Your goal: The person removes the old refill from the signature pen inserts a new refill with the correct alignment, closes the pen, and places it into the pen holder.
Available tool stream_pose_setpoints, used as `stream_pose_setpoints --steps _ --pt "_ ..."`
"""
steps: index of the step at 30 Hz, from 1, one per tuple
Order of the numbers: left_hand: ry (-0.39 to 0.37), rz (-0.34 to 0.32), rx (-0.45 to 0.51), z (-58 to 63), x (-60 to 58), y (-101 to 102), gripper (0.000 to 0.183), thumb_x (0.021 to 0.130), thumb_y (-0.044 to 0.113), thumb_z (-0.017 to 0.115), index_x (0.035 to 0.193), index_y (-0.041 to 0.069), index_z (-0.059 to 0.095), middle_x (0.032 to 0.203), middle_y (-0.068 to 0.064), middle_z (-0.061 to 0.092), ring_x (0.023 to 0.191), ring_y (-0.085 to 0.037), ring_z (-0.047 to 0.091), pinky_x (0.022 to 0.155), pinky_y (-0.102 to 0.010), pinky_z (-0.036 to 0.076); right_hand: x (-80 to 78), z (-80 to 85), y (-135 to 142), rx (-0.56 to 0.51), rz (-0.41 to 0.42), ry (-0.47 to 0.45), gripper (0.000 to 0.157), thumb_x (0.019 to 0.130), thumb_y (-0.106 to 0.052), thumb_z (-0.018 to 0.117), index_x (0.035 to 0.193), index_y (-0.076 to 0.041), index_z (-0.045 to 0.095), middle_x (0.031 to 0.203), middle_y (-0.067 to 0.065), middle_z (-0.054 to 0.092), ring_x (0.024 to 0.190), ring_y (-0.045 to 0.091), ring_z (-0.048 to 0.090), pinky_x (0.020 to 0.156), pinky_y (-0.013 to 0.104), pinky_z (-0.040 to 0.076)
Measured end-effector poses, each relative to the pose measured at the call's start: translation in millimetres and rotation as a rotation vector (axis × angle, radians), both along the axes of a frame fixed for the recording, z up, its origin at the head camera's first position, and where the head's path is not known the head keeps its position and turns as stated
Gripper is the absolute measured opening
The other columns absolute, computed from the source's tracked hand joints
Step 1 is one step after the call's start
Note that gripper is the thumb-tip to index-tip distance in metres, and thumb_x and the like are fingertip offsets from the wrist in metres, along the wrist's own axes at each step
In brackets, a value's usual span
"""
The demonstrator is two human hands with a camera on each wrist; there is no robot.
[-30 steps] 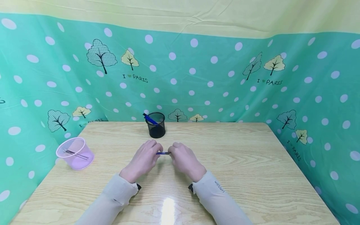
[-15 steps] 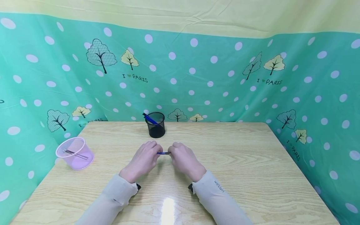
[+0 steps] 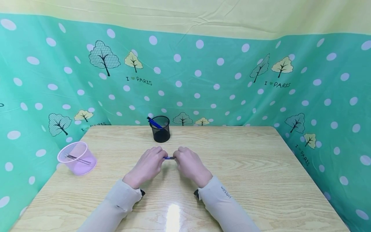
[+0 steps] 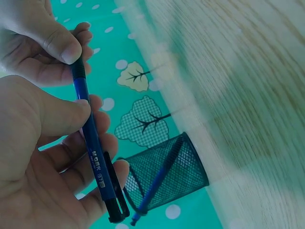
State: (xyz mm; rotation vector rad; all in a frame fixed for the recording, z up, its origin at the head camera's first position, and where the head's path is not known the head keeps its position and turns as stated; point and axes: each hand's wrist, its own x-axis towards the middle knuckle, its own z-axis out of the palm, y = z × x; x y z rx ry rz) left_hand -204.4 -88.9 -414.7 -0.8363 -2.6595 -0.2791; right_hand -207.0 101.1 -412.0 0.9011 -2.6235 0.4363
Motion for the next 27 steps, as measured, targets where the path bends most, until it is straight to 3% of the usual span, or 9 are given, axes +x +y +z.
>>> stream_pose_setpoints --steps 8,16,27 --pt "-0.005 0.004 -0.007 0.9 0.6 -0.1 0.01 0.088 0.006 0.065 0.098 0.01 0.067 0.086 0.001 0.055 0.08 -0.017 0.053 0.068 -0.03 0.042 -0.1 0.5 -0.2 -0.005 0.003 -0.002 0.009 0.086 -0.005 0.067 0.092 -0.01 0.071 0.079 -0.006 0.054 0.072 0.009 0.053 0.063 0.024 0.048" --pt "0.007 -0.011 0.047 0.4 0.3 0.4 0.026 0.081 0.014 0.076 0.105 0.01 0.064 0.093 0.0 0.055 0.086 -0.018 0.052 0.075 -0.033 0.043 0.1 0.5 -0.8 -0.002 0.002 0.006 0.008 0.087 -0.006 0.067 0.092 -0.01 0.071 0.08 -0.006 0.055 0.075 0.009 0.055 0.066 0.025 0.05" --pt "0.023 -0.018 0.075 0.3 0.4 0.3 0.02 0.08 0.002 0.073 0.093 0.011 0.061 0.085 0.003 0.051 0.08 -0.017 0.048 0.071 -0.029 0.042 0.3 0.1 -1.2 0.01 0.007 -0.001 0.008 0.087 -0.006 0.067 0.091 -0.011 0.071 0.078 -0.006 0.053 0.072 0.009 0.052 0.064 0.024 0.048"
